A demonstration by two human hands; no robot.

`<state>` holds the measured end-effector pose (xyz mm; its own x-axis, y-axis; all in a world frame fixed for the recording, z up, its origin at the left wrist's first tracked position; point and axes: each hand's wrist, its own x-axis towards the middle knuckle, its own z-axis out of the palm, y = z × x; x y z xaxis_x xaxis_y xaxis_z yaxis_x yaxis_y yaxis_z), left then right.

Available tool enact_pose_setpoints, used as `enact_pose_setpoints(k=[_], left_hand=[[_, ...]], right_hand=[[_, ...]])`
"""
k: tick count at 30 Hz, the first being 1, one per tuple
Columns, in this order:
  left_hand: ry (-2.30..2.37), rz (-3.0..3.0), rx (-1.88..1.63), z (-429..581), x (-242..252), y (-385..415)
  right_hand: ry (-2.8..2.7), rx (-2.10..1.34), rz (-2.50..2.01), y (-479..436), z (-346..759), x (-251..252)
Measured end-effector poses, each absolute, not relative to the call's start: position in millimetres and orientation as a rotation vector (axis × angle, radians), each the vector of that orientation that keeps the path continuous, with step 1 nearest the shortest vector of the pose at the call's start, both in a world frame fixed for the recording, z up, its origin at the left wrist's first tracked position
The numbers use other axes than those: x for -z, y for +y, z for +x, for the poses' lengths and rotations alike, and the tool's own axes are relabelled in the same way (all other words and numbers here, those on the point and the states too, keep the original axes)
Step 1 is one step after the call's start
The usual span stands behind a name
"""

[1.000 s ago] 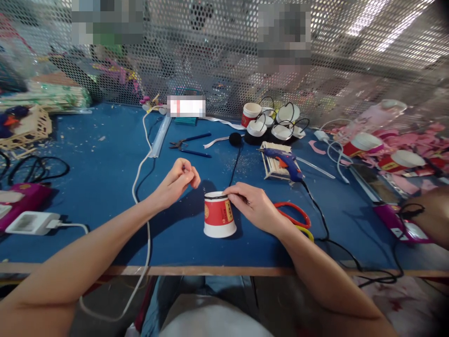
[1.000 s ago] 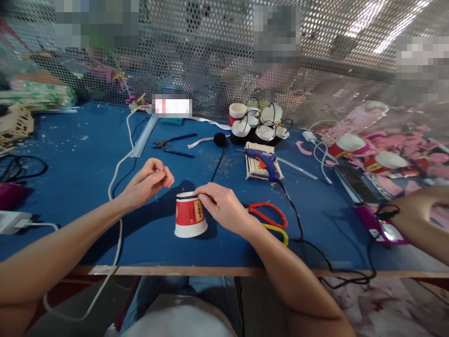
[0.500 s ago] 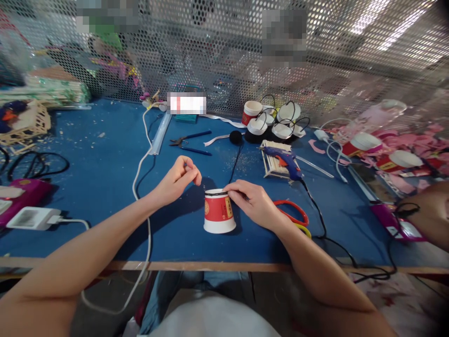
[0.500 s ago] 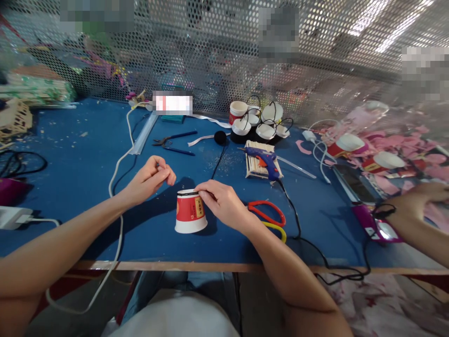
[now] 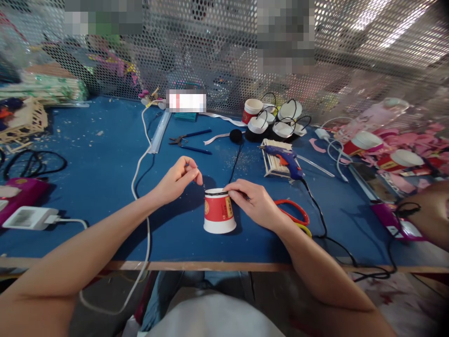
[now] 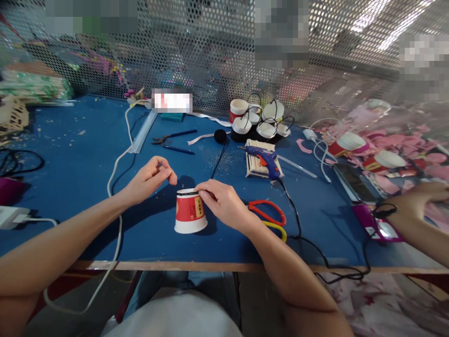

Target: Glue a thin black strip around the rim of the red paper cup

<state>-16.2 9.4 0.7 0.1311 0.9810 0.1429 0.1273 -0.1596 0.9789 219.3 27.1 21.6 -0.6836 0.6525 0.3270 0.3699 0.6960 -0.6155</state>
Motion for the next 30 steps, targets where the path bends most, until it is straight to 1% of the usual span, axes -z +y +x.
enact_pose_setpoints(k=[8,14,20,23,30], left_hand=[[1.167,1.498,-1.171,-14.5,-3.5,9.7],[1.429,1.571,-1.067,-14.8,-4.5,11.1],[1.27,1.514,-1.207,-11.8,-1.2,9.8],[1.311,1.453,-1.212,-10.5,-1.4,7.6],[1.237,1.44,-1.228,-8.7,1.3,7.3]], right_hand=[[-2.36,-0.725,-0.811,28.6,219.0,-20.3],[-2.358,-0.719,-0.84,27.8,219.7,-19.8],[-2.357,-0.695,-0.859,27.0,218.7,-20.1],[-2.36,-0.687,-0.851,26.9,219.3,-20.0],[-2.363,-0.661,-0.834,26.1,219.5,-22.0]])
